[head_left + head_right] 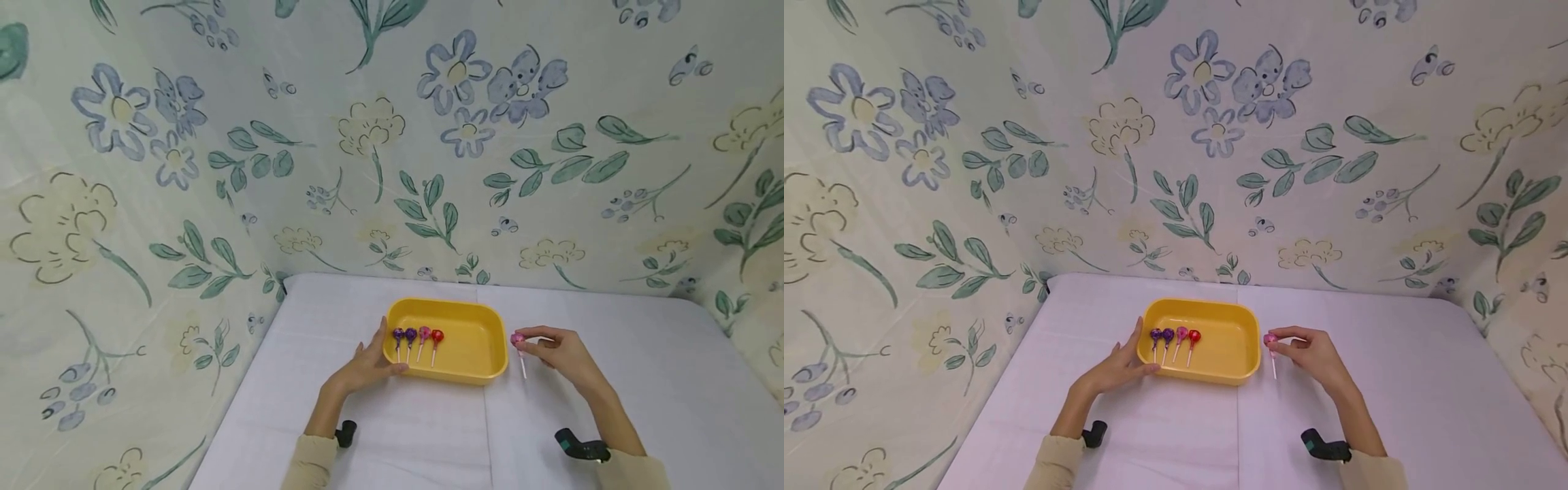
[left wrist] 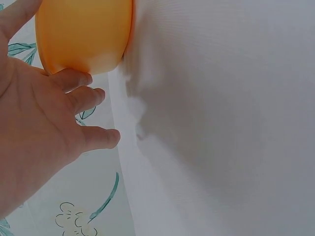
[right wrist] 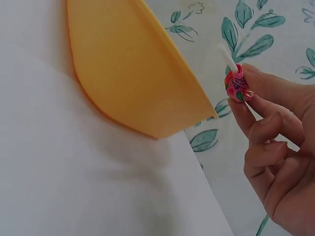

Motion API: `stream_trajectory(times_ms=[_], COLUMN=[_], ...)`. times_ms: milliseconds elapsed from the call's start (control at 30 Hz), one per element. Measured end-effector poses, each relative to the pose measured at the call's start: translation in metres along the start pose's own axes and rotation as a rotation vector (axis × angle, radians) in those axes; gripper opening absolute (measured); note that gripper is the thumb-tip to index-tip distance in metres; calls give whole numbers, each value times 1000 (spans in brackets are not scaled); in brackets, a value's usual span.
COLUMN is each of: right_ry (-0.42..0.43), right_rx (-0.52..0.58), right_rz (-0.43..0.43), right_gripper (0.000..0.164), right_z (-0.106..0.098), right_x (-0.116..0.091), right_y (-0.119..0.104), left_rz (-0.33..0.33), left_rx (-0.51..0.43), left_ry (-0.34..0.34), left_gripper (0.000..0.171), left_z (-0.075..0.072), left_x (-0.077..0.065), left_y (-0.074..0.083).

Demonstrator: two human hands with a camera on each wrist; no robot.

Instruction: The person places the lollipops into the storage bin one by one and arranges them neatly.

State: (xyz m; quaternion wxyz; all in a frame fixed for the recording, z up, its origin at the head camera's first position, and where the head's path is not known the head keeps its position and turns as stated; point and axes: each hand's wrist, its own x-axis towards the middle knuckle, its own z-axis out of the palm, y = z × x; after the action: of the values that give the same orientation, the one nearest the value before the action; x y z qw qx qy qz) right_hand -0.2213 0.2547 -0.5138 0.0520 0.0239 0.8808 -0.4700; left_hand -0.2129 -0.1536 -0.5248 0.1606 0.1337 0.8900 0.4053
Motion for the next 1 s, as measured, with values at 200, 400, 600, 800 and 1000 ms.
stream_trajectory(times_ms=[200,400,600,800,1000], right_ry=[-6,30,5,-2,12], right_rx=[14,-32,-48,-102,-206], right_rz=[-26,-28,-60,-39,-50], right_gripper=[56,41,29,23,17], right_z=[25,53,80,102,113], right_x=[18,31,44,50,53], right_y=[-33,-57,-70,-74,-70], left_rz=[-3,-9,-11,-19,-17], left_rx=[-1,0,2,-3,0], left_ry=[4,4,8,4,6], left_gripper=[112,110,108,109,108], left_z=[-1,1,1,1,2], left_x=[1,3,3,1,1], left_y=[1,3,2,0,0])
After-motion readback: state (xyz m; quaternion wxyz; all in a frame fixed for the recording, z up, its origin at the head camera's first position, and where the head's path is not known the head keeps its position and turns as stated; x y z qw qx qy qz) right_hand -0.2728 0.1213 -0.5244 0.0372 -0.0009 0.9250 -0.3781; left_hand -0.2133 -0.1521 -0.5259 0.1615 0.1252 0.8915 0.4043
